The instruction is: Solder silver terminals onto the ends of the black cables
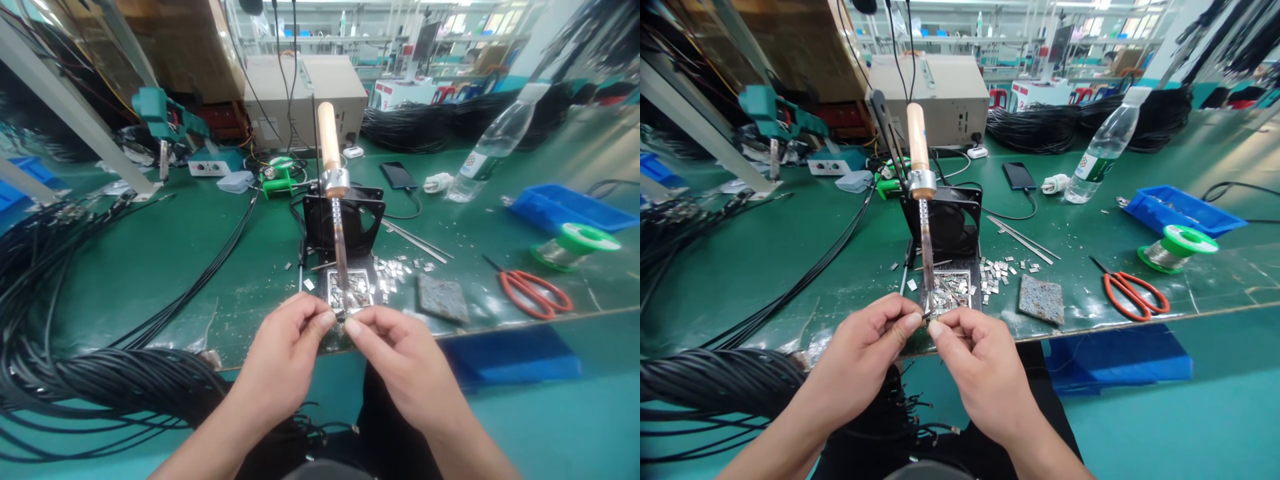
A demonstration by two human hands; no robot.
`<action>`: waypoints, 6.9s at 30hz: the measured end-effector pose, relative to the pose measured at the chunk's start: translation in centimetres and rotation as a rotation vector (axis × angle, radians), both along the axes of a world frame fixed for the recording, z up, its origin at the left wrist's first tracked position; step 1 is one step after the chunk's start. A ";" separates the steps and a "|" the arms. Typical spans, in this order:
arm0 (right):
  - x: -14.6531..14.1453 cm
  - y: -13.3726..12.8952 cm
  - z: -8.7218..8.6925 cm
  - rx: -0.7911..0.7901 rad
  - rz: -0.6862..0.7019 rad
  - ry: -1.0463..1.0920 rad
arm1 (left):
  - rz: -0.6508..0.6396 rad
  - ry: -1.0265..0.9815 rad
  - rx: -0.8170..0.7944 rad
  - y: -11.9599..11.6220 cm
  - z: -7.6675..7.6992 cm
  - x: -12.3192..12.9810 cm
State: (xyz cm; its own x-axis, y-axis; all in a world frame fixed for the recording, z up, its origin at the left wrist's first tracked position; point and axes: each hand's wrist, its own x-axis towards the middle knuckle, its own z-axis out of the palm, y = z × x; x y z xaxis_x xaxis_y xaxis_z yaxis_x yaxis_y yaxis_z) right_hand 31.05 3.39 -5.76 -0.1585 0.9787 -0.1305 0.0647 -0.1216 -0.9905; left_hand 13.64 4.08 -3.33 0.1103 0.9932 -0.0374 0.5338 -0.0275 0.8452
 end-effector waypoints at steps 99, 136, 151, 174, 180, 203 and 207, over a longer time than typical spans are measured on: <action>0.1 -0.1 0.0 0.020 -0.028 -0.010 | -0.007 -0.007 -0.006 0.2 -0.1 0.2; 0.6 -0.7 -0.9 0.085 -0.019 -0.090 | -0.021 -0.048 -0.013 -0.2 -0.3 0.4; -0.1 -0.3 -0.5 0.088 -0.056 -0.065 | -0.004 -0.048 -0.033 0.0 -0.2 0.4; 0.8 -1.2 -1.3 -0.087 0.011 0.187 | 0.006 -0.264 -0.195 -3.3 -0.7 -0.5; 0.5 -1.6 -0.6 -0.085 0.086 0.292 | -0.004 -0.417 -0.197 -4.4 -0.4 -1.2; 1.2 -3.2 0.7 -0.020 0.111 0.153 | 0.008 -0.501 -0.270 -5.7 -1.1 -0.5; 1.2 -3.4 0.8 -0.019 0.108 0.108 | 0.003 -0.489 -0.274 -5.9 -1.5 -0.5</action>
